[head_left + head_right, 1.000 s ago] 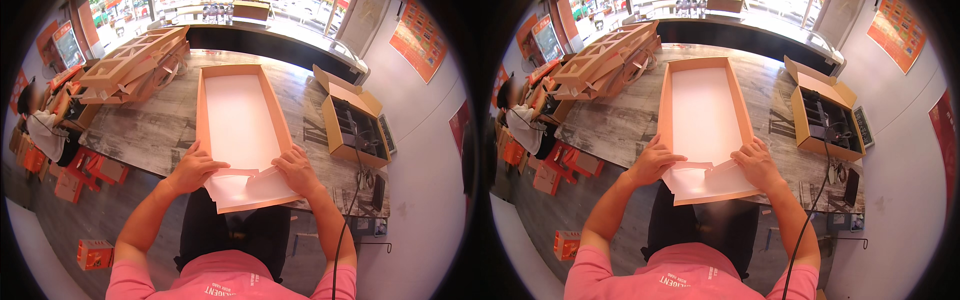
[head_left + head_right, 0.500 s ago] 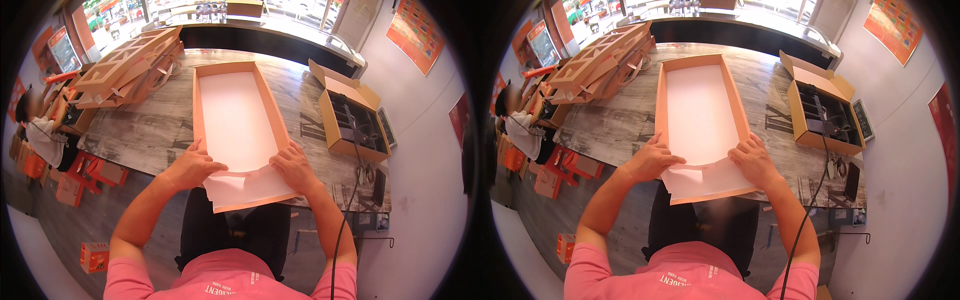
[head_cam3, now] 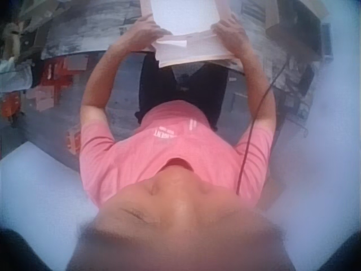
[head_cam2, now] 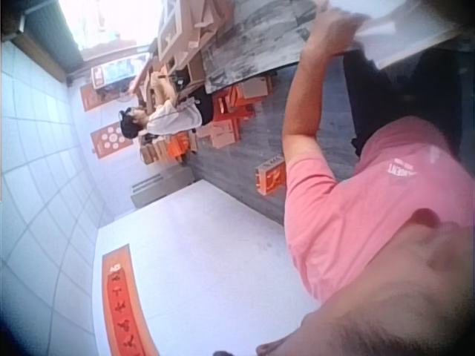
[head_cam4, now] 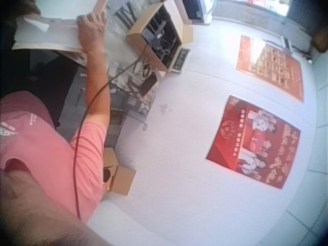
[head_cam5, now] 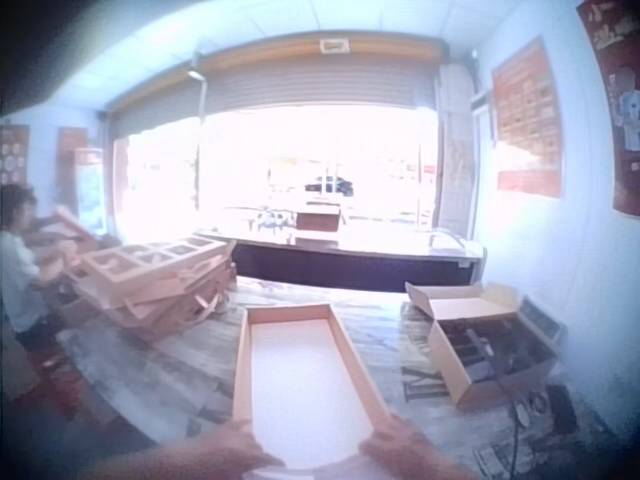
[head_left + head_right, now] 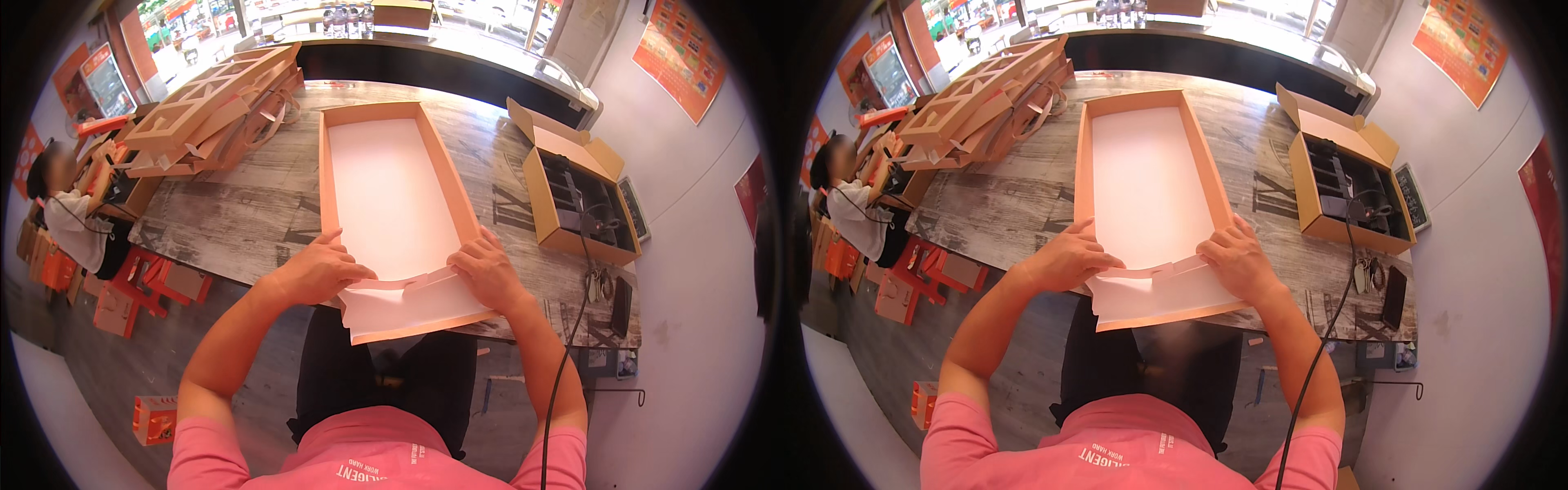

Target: The person assembles a cardboard box frame by folding the pre-scored edges into a tray shape. The person then places several smaller, labeled paper-wrapped items into the compartments of a matching wooden insert within the box.

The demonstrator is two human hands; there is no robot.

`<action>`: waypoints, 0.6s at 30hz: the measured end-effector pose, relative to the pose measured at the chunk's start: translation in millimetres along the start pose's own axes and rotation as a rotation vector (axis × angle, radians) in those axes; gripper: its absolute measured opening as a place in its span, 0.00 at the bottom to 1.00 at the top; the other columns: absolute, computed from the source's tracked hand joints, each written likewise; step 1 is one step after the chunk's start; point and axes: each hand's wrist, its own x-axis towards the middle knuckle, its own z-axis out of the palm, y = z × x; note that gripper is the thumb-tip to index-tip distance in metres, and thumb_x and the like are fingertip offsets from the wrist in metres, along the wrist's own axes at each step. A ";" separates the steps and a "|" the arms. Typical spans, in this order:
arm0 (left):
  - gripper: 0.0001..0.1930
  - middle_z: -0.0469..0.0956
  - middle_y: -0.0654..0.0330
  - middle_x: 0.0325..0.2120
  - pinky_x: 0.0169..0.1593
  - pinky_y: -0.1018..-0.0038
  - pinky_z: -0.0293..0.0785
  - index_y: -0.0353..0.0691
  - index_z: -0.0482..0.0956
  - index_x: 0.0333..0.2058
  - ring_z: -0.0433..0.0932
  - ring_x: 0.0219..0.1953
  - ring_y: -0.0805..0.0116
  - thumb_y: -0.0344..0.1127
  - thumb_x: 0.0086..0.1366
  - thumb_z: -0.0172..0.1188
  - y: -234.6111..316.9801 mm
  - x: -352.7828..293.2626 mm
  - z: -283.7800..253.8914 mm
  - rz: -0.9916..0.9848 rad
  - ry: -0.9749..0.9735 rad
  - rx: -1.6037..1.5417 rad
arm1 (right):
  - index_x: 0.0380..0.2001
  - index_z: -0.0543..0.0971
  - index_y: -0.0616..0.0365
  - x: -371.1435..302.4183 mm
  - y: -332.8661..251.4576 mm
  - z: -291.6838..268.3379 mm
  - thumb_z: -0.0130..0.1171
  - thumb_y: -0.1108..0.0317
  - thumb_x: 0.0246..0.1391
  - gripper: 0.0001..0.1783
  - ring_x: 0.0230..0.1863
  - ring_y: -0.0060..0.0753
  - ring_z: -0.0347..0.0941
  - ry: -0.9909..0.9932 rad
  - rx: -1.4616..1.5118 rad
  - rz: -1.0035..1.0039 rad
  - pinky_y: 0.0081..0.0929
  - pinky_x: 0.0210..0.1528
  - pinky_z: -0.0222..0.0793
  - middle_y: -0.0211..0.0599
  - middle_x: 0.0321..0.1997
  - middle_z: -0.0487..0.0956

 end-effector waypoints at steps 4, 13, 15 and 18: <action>0.20 0.82 0.69 0.28 0.77 0.49 0.53 0.57 0.86 0.50 0.83 0.42 0.63 0.25 0.64 0.59 3.2 3.9 -1.2 -0.003 -0.046 0.053 | 0.37 0.82 0.46 -0.5 -1.0 -1.0 0.63 0.67 0.60 0.02 0.49 0.35 0.77 0.002 0.009 0.010 0.54 0.77 0.56 0.27 0.35 0.78; 0.19 0.85 0.67 0.27 0.75 0.53 0.55 0.50 0.84 0.53 0.84 0.40 0.61 0.29 0.64 0.61 4.4 9.8 -3.4 0.033 -0.078 0.087 | 0.39 0.82 0.47 -3.4 2.0 -3.4 0.63 0.68 0.61 0.04 0.51 0.37 0.77 -0.012 0.011 0.033 0.53 0.76 0.57 0.28 0.38 0.79; 0.20 0.85 0.65 0.29 0.75 0.53 0.55 0.50 0.83 0.56 0.84 0.43 0.60 0.30 0.65 0.62 7.7 7.8 -6.7 0.050 -0.042 0.082 | 0.39 0.82 0.48 -4.7 2.8 -4.2 0.63 0.68 0.61 0.04 0.52 0.37 0.77 -0.011 0.002 0.057 0.52 0.76 0.57 0.28 0.38 0.80; 0.21 0.85 0.60 0.34 0.75 0.50 0.56 0.48 0.80 0.59 0.83 0.47 0.59 0.32 0.68 0.62 13.6 1.3 -3.8 0.023 0.167 0.008 | 0.43 0.82 0.50 -4.0 1.6 -7.4 0.63 0.68 0.61 0.08 0.53 0.41 0.77 0.020 0.067 0.073 0.50 0.75 0.57 0.31 0.42 0.82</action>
